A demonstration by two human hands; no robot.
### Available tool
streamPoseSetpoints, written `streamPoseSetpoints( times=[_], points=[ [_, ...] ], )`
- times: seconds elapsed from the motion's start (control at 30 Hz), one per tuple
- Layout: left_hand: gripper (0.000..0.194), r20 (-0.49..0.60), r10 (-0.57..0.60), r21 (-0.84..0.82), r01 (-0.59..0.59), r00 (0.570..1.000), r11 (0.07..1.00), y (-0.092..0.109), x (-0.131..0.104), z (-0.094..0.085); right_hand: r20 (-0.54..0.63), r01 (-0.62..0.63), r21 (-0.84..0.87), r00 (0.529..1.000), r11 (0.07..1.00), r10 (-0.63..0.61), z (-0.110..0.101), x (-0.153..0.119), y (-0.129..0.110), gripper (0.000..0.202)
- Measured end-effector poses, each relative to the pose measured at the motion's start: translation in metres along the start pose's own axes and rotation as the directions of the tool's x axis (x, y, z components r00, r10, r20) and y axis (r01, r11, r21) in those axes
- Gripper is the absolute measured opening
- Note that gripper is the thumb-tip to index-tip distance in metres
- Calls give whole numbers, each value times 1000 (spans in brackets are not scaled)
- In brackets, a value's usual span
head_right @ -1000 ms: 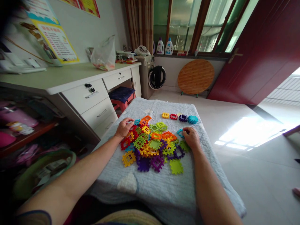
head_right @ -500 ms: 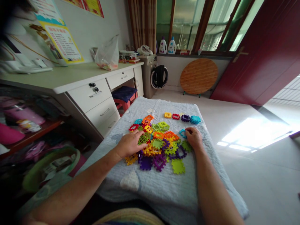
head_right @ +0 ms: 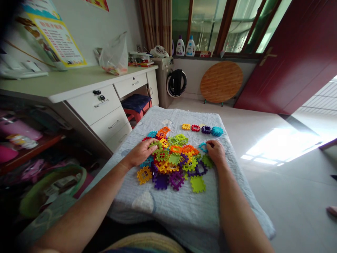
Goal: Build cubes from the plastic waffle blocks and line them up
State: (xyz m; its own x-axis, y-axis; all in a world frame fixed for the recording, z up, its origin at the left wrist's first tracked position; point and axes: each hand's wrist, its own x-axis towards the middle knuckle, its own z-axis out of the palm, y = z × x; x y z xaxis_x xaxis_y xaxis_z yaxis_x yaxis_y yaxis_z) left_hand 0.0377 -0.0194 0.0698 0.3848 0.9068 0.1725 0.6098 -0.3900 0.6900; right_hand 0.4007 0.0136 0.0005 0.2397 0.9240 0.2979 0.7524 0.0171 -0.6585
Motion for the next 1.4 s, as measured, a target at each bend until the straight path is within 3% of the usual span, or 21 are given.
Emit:
streamPoseSetpoints(
  times=[0.1,0.27,0.33,0.4,0.53,0.77,0.97,1.17,1.3,1.4],
  points=[
    [28,44,-7,83,3,999,997,-9,7,2,4,-2,8,1000,1000,2,0,0,1,31],
    [40,-178,144,383,-66,974,921,-9,6,6,1,-10,28,1000,1000,10,2,0,5,33],
    [40,-212,193,426,-88,958,900,-2,0,4,-2,1,25,1000,1000,-1,3,0,6,33],
    [32,-124,221,397,-156,967,905,4,-5,2,-3,8,20,1000,1000,-8,3,0,6,33],
    [29,171,217,300,-261,961,918,6,-13,1,0,6,25,1000,1000,-6,2,0,6,34],
    [32,137,117,357,-160,984,920,3,-18,8,-5,3,42,1000,999,-3,2,0,5,33],
    [33,138,144,338,-184,980,923,6,-25,10,-7,-1,50,1000,999,1,1,-1,4,32],
    [39,-11,188,252,-179,982,951,7,-27,7,-13,0,62,1000,998,1,1,-1,3,31],
    [33,-183,146,136,-122,972,983,3,-24,-3,-5,-9,61,1000,998,9,1,-1,3,31],
    [30,-230,112,36,-106,967,994,-4,-15,-14,-3,-7,54,1000,999,8,0,-2,2,32]
  ],
)
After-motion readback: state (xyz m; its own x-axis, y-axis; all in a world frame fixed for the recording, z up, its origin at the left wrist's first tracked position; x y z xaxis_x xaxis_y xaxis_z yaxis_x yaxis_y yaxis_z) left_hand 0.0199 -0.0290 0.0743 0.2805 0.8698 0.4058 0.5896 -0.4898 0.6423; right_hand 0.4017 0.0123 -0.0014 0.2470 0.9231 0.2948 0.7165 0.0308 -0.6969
